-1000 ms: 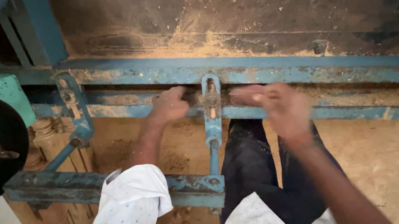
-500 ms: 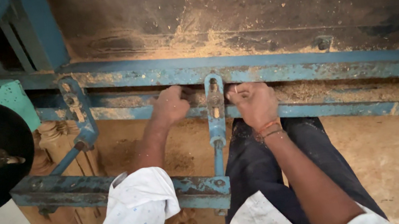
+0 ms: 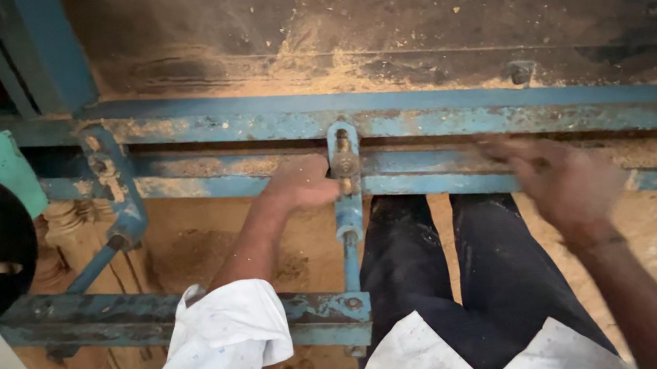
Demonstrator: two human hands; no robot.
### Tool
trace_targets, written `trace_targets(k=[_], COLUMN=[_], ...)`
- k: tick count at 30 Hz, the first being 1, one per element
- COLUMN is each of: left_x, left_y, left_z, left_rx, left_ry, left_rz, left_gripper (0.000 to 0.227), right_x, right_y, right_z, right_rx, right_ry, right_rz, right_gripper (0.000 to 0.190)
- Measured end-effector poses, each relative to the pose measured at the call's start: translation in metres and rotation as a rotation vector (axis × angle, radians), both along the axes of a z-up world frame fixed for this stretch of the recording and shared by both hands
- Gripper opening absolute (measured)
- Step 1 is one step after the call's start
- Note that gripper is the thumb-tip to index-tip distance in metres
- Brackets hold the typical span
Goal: The person brushes wood shavings off a blue metal lathe frame using a small brush and their hands, occasionally picking up and looking at a piece of wood.
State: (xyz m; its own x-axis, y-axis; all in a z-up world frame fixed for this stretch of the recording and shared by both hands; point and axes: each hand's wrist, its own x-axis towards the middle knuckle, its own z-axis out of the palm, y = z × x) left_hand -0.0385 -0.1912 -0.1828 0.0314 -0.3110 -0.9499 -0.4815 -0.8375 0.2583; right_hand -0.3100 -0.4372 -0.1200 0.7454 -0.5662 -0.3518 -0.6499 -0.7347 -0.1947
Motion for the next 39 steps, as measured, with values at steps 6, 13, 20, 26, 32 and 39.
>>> trace_targets(k=[6, 13, 20, 26, 32, 39], left_x=[0.005, 0.007, 0.006, 0.001, 0.004, -0.002], left_y=[0.025, 0.030, 0.030, 0.038, 0.037, 0.027], left_z=[-0.017, -0.022, -0.023, -0.038, -0.043, -0.019], left_rx=[-0.098, -0.058, -0.093, -0.052, -0.029, -0.096], left_ry=[-0.043, -0.161, -0.084, -0.149, -0.169, -0.137], left_rz=[0.299, 0.128, 0.195, 0.129, 0.109, 0.173], left_gripper=[0.051, 0.048, 0.046, 0.046, 0.044, 0.042], right_x=[0.042, 0.117, 0.052, -0.022, 0.020, 0.050], right_y=[0.056, 0.135, 0.100, 0.020, 0.046, 0.059], right_z=[0.028, -0.038, -0.068, -0.031, -0.006, -0.041], right_rx=[0.704, 0.643, 0.233, 0.149, 0.442, 0.327], right_ry=[-0.574, -0.479, -0.447, -0.301, -0.482, -0.317], right_rz=[-0.256, -0.534, -0.381, -0.453, -0.237, -0.363], right_gripper=[0.021, 0.018, 0.010, 0.019, 0.017, 0.014])
